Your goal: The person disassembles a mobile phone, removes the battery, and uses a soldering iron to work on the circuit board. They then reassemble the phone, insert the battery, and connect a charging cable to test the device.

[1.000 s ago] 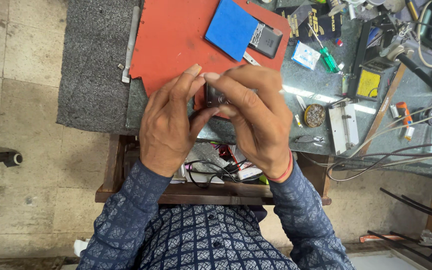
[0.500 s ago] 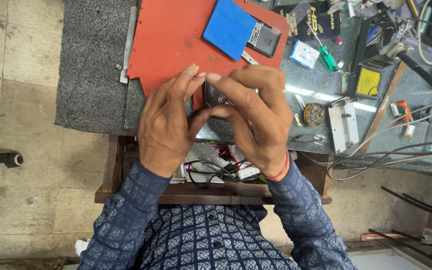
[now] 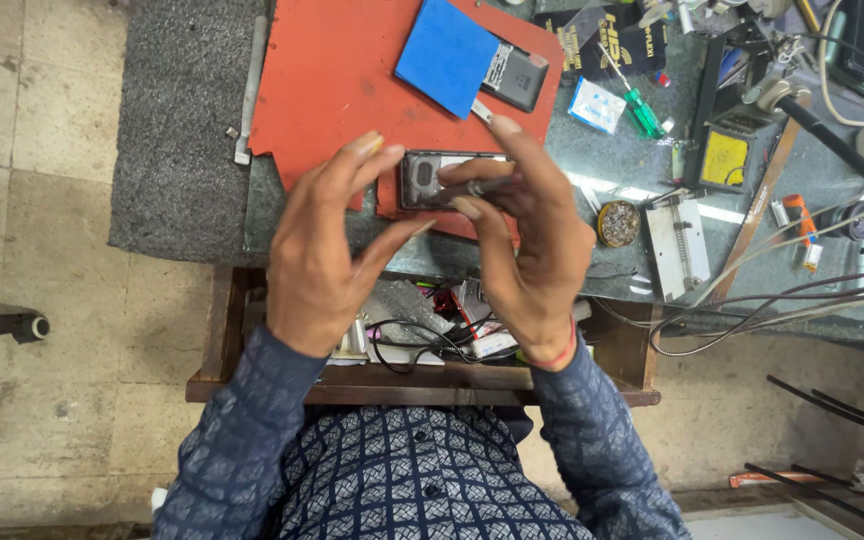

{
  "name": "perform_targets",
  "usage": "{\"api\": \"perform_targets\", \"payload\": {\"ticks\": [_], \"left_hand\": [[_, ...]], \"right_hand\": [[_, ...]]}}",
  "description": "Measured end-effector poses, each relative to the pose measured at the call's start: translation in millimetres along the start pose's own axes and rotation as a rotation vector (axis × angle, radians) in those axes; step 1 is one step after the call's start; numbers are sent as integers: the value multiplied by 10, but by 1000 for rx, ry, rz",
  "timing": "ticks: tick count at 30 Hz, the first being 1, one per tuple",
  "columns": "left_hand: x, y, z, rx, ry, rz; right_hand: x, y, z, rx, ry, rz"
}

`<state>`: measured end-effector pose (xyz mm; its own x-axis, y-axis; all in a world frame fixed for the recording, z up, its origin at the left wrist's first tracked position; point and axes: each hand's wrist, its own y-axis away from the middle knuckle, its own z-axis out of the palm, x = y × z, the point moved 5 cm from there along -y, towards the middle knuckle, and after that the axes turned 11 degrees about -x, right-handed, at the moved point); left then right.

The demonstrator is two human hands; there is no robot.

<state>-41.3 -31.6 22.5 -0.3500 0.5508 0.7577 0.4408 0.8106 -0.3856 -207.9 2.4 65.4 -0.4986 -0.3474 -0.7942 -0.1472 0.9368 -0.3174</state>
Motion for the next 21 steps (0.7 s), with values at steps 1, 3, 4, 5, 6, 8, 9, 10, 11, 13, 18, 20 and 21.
{"api": "perform_targets", "payload": {"ticks": [1, 3, 4, 5, 6, 8, 9, 10, 11, 13, 18, 20, 21], "left_hand": [[19, 17, -11, -2, 66, -5], [45, 57, -26, -1, 196, -52], [59, 74, -30, 0, 260, -75], [89, 84, -29, -14, 262, -72], [115, 90, -27, -27, 264, -69], [151, 95, -19, -47, 289, -78], [162, 97, -13, -54, 314, -88], [171, 101, -5, -62, 338, -97], [180, 106, 2, -70, 341, -103], [189, 125, 18, -86, 346, -116], [160, 218, 111, -196, 407, -147], [149, 263, 180, -208, 530, -149], [141, 286, 221, -197, 638, -158]], "right_hand": [[3, 50, -20, 19, -101, 1], [-5, 161, -45, 41, -206, 22], [-16, 210, -59, 45, -205, 33], [-20, 247, -67, 51, -210, 39], [-28, 279, -76, 57, -215, 45], [-42, 332, -85, 63, -235, 45], [-52, 358, -89, 62, -244, 44], [-61, 377, -98, 53, -253, 37], [-68, 400, -104, 46, -260, 37], [-72, 451, -120, 34, -271, 45], [-7, 582, -164, -5, -303, 119], [33, 636, -189, -24, -318, 154], [41, 665, -198, 1, -330, 146]]}}
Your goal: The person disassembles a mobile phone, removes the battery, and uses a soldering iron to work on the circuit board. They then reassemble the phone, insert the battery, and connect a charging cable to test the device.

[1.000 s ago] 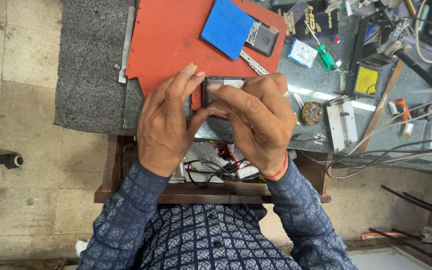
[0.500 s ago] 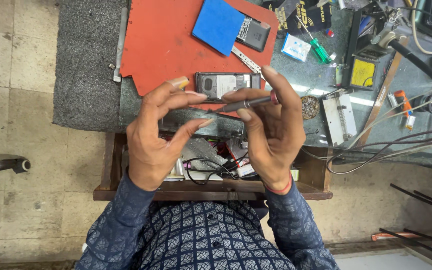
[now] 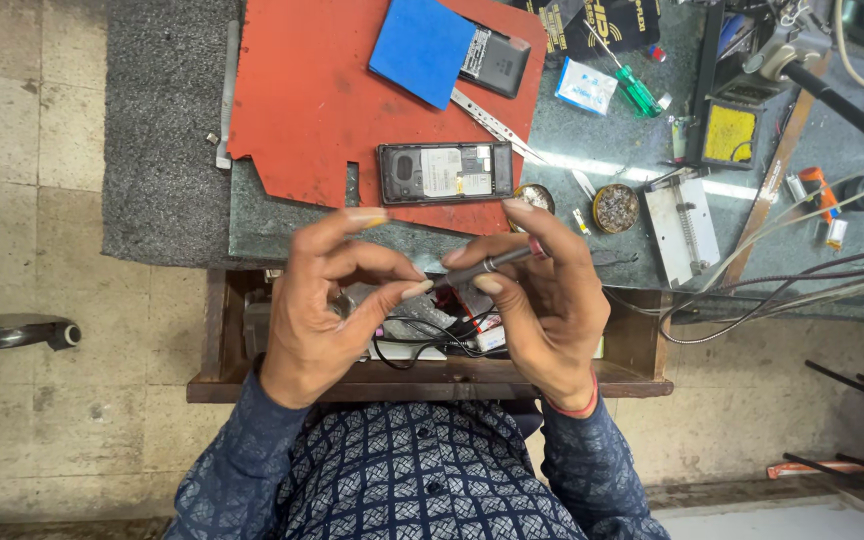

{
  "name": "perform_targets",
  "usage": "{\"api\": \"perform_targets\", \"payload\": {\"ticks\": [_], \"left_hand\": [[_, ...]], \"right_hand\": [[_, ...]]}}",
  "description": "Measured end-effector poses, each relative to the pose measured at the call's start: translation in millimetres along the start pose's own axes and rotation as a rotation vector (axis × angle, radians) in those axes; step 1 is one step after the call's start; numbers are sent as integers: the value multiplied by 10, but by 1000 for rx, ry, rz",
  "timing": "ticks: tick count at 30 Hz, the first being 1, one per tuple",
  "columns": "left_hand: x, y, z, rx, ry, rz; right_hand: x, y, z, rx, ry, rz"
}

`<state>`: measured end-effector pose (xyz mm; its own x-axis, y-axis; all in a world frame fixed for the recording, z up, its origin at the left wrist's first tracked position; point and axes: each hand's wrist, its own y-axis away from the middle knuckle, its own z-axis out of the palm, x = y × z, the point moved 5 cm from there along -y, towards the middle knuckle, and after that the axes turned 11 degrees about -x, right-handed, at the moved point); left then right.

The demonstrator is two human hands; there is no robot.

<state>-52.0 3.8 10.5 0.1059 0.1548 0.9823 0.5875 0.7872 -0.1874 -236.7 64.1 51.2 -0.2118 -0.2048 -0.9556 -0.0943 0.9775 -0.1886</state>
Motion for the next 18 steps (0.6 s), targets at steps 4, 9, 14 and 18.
{"api": "perform_targets", "payload": {"ticks": [4, 9, 14, 18], "left_hand": [[-116, 49, 97, 105, 192, -7], [-181, 59, 149, 126, 304, -26], [-205, 43, 177, 113, 433, -46], [-215, 38, 179, 122, 434, -49]], "right_hand": [[47, 46, -40, 93, -36, -80], [57, 167, -73, 300, -38, -75], [90, 189, -73, 322, -73, -57], [112, 187, -84, 347, -103, -45]]}}
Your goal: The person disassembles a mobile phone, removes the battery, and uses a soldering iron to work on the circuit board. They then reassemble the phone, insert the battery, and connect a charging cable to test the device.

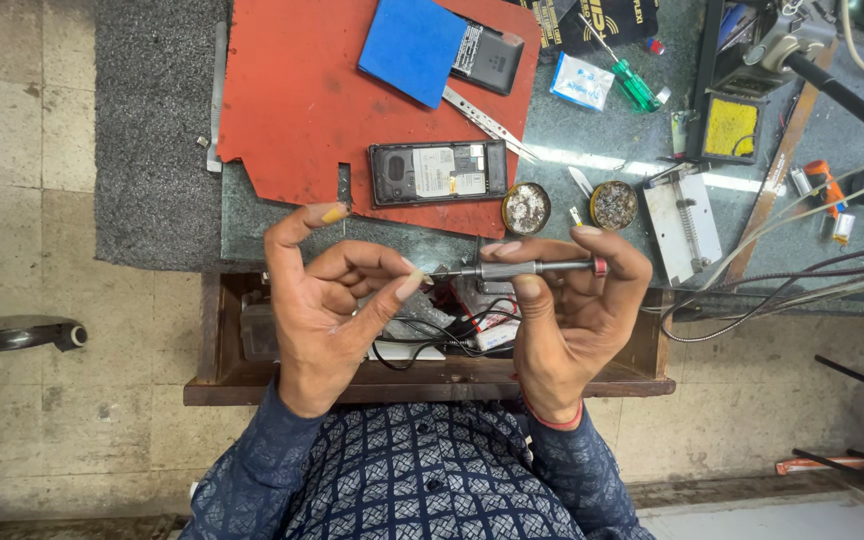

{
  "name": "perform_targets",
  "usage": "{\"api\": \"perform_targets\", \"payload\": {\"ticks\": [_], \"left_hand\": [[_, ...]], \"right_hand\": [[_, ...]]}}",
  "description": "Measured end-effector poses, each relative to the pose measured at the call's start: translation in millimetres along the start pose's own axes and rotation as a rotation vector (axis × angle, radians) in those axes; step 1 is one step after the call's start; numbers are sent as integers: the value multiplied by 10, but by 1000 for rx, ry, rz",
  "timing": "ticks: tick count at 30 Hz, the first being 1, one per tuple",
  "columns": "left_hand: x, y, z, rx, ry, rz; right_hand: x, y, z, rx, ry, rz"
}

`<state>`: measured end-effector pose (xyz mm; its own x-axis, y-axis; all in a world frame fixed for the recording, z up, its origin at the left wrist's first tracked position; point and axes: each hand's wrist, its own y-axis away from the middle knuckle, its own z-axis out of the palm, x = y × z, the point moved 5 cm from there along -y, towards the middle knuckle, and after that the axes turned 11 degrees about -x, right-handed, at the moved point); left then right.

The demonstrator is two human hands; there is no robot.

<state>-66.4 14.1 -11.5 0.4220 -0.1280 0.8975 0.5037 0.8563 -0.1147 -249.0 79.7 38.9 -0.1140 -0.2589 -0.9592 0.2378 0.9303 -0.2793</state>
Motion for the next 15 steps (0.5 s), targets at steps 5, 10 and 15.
{"api": "perform_targets", "payload": {"ticks": [5, 10, 15], "left_hand": [[-38, -5, -8, -3, -1, -6], [-76, 11, -43, 5, 21, -11], [-78, 43, -86, 2, -37, -12]], "right_hand": [[9, 13, 22, -1, -16, 10], [49, 21, 31, -5, -25, 20], [97, 25, 19, 29, 15, 88]]}}
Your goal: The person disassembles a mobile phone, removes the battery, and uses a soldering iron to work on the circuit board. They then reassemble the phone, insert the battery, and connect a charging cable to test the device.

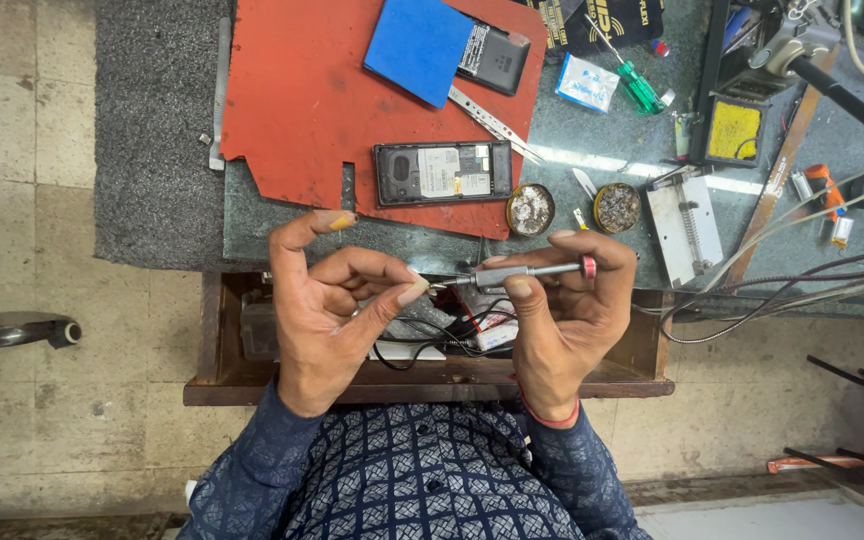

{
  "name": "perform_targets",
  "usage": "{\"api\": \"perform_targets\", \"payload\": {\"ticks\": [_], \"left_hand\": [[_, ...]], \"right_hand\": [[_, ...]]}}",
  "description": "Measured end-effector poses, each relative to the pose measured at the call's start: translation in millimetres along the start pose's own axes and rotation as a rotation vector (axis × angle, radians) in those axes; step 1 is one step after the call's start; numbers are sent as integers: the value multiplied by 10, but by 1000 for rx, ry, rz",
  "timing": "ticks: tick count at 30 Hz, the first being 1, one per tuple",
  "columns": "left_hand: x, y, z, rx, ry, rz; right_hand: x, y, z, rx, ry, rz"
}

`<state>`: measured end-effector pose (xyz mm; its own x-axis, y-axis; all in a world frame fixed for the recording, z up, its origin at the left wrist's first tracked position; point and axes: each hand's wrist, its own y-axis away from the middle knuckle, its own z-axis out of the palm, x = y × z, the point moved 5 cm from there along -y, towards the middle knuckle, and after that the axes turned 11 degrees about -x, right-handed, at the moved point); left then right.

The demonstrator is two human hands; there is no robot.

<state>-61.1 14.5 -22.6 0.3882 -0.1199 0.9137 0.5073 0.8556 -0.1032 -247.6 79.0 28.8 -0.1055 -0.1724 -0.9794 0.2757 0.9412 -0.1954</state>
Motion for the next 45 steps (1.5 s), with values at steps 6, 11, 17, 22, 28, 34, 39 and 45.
{"api": "perform_targets", "payload": {"ticks": [6, 11, 17, 22, 28, 34, 39, 45], "left_hand": [[50, -25, -67, 16, -60, 20], [296, -223, -141, 34, -681, 258], [424, -450, -217, 91, -1054, 234], [469, -441, -230, 129, -1050, 200], [485, -444, -252, 129, -1067, 186], [477, -435, -269, 134, -1052, 217], [446, -428, -289, 136, -1055, 224], [411, -429, -292, 147, -1084, 221]], "right_hand": [[-63, -103, 104, -122, -34, -22], [-235, -452, 281, -238, 236, -330], [-389, -912, 580, -328, 590, -471], [-370, -1051, 805, -399, 728, -517], [-319, -1054, 838, -413, 756, -496], [-291, -1056, 847, -430, 793, -465], [-334, -1062, 892, -448, 815, -490], [-486, -1115, 909, -517, 783, -505]]}}
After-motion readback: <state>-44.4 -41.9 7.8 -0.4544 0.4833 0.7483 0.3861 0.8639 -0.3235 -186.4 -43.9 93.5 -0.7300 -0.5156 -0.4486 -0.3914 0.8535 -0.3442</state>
